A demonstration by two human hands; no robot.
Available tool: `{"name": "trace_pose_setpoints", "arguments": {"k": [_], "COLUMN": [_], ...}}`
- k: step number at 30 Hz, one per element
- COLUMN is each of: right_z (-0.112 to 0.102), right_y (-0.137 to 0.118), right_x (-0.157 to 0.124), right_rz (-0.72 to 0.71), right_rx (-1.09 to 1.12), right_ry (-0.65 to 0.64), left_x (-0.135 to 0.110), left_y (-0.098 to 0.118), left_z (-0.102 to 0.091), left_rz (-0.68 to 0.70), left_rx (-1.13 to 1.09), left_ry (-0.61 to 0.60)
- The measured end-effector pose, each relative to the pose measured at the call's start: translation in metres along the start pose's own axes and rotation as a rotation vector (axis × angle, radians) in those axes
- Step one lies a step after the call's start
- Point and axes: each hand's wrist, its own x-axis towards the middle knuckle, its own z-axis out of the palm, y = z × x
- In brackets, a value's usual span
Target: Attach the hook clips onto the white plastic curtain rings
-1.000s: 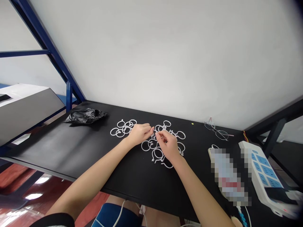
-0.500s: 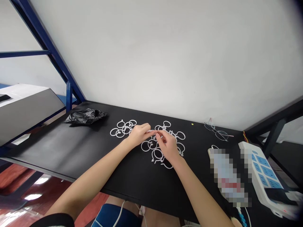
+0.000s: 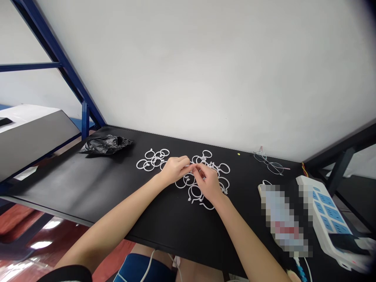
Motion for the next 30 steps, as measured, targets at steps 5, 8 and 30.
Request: {"name": "trace_pose_setpoints", "arguments": {"k": [5, 8, 30], "right_z": [-0.0004, -0.0008, -0.001], "right_y": [-0.0011, -0.0006, 0.0019], "right_x": [0.0002, 0.0013, 0.0061], "right_rz": [0.091, 0.178, 0.345], "right_rx": [0.064, 0.152, 0.372], "right_ry": [-0.033, -0.052, 0.033], "left_x": [0.0009, 0.0009, 0.0012], "left_y": [0.0001, -0.0001, 0.0053], "left_z": [-0.0005, 0.0, -0.0012], "left_rz": [0.025, 0.03, -0.154], "left_rx": [0.013, 0.013, -0.022], "left_ry": [0.019, 0.007, -0.161]}}
